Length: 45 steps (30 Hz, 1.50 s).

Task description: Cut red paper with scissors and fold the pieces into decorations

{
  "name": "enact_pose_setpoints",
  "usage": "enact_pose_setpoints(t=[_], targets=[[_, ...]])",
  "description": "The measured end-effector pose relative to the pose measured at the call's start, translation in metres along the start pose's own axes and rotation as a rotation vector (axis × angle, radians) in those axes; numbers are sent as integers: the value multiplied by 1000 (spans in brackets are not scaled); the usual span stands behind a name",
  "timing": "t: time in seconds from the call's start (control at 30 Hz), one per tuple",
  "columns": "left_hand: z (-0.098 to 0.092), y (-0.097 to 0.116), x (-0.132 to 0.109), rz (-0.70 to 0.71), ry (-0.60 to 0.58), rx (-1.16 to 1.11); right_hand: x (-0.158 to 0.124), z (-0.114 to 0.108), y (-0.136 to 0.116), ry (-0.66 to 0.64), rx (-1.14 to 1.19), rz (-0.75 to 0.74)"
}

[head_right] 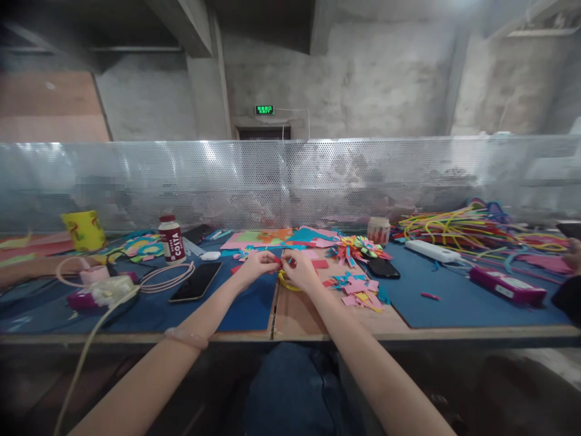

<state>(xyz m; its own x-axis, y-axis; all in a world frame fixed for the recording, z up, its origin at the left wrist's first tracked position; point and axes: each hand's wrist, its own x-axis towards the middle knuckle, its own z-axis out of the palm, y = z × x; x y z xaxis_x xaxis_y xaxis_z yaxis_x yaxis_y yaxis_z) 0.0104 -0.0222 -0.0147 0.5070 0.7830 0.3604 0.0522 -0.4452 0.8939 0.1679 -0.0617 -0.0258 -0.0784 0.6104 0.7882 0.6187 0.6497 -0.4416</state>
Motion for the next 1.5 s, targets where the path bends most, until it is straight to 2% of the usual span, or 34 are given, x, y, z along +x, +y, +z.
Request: enact_pose_setpoints(t=[0.33, 1.07, 1.3, 1.5], targets=[[-1, -3, 1, 5, -4, 46, 1, 3, 2, -27, 34, 43], [0, 1, 0, -11, -47, -21, 1, 5, 5, -27, 70, 96], [-1, 2, 0, -30, -39, -72, 0, 3, 2, 1, 12, 28], [0, 4, -2, -27, -41, -87, 0, -1, -2, 5, -125, -125]])
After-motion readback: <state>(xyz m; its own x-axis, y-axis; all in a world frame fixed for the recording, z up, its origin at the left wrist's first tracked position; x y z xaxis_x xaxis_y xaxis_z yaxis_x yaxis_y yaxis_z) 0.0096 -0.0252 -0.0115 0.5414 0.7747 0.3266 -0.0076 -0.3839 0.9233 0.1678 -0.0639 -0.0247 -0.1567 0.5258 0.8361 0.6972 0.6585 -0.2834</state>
